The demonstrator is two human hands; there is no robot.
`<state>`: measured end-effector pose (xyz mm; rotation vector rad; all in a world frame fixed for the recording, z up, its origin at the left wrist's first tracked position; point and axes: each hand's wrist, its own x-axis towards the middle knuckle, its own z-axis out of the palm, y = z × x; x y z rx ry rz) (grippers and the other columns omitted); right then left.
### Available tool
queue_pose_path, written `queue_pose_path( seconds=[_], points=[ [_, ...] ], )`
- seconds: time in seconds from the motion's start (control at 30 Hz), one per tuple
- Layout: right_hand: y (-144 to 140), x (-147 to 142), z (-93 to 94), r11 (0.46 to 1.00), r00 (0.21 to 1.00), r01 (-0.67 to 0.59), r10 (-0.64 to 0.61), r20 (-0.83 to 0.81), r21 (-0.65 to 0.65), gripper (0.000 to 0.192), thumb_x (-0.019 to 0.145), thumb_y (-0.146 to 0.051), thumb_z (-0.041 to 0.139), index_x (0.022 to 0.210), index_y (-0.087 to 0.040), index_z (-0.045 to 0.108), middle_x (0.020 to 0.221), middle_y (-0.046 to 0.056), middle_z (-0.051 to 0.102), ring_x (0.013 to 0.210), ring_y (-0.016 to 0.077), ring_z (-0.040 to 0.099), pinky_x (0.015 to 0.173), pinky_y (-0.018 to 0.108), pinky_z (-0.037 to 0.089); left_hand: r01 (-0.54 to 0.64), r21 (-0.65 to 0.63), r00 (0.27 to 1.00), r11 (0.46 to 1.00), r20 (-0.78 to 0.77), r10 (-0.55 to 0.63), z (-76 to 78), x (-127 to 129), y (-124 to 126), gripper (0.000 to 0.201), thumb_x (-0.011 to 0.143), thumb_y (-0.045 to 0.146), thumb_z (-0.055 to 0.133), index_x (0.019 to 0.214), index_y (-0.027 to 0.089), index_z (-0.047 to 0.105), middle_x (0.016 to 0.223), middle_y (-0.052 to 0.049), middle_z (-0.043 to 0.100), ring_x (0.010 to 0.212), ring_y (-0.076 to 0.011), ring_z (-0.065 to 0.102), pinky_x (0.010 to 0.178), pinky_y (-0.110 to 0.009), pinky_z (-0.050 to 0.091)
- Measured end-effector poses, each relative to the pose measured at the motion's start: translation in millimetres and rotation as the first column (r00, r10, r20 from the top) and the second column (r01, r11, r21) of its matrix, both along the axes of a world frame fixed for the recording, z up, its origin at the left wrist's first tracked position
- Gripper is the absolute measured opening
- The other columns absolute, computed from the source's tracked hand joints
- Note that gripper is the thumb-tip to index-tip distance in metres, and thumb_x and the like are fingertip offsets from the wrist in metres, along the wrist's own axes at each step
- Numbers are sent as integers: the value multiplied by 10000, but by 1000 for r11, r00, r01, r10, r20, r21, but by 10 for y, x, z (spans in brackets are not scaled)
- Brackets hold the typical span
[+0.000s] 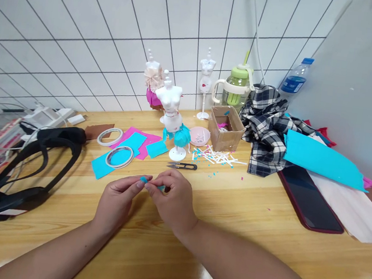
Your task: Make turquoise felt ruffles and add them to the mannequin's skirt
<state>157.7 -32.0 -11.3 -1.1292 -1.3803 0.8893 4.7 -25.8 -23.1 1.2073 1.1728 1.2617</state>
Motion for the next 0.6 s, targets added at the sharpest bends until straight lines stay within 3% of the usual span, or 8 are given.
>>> queue_pose_path(
  seconds=[0.1,0.23,0.33,0.43,0.6],
  points=[
    [21,7,-33,1000,1000,-19,19,10,-17,117,778,-292,699,717,-193,716,790,24,633,626,115,542,554,243,443,-12,33,998,999,-56,14,18,-2,17,119,723,304,761,814,228,776,898,-38,774,872,-204,718,811,-295,574],
    [94,109,-37,999,993,-35,37,113,-20,185,750,-369,740,851,-215,742,937,41,642,758,141,581,662,263,479,-21,91,977,996,-208,39,20,-63,61,134,751,322,732,836,223,767,897,-44,772,850,-206,719,801,-312,573],
    [146,218,11,996,970,-68,54,239,52,258,768,-386,729,976,-233,729,929,31,665,809,156,594,745,294,474,11,196,927,981,-370,63,35,-116,95,116,773,305,710,833,220,761,899,-45,770,851,-199,717,803,-311,569],
    [157,275,66,981,935,-134,78,345,141,216,781,-343,729,974,-245,737,889,15,701,891,175,614,825,317,448,144,375,863,916,-500,70,69,-131,100,67,791,242,687,806,218,748,854,-33,766,821,-175,711,763,-279,567],
    [118,246,87,979,901,-166,102,422,117,110,770,-284,747,877,-260,753,831,-16,732,813,165,640,760,311,438,335,554,756,762,-641,134,106,-120,83,98,810,150,650,854,216,708,809,-10,755,752,-143,694,736,-273,546]
  ],
)
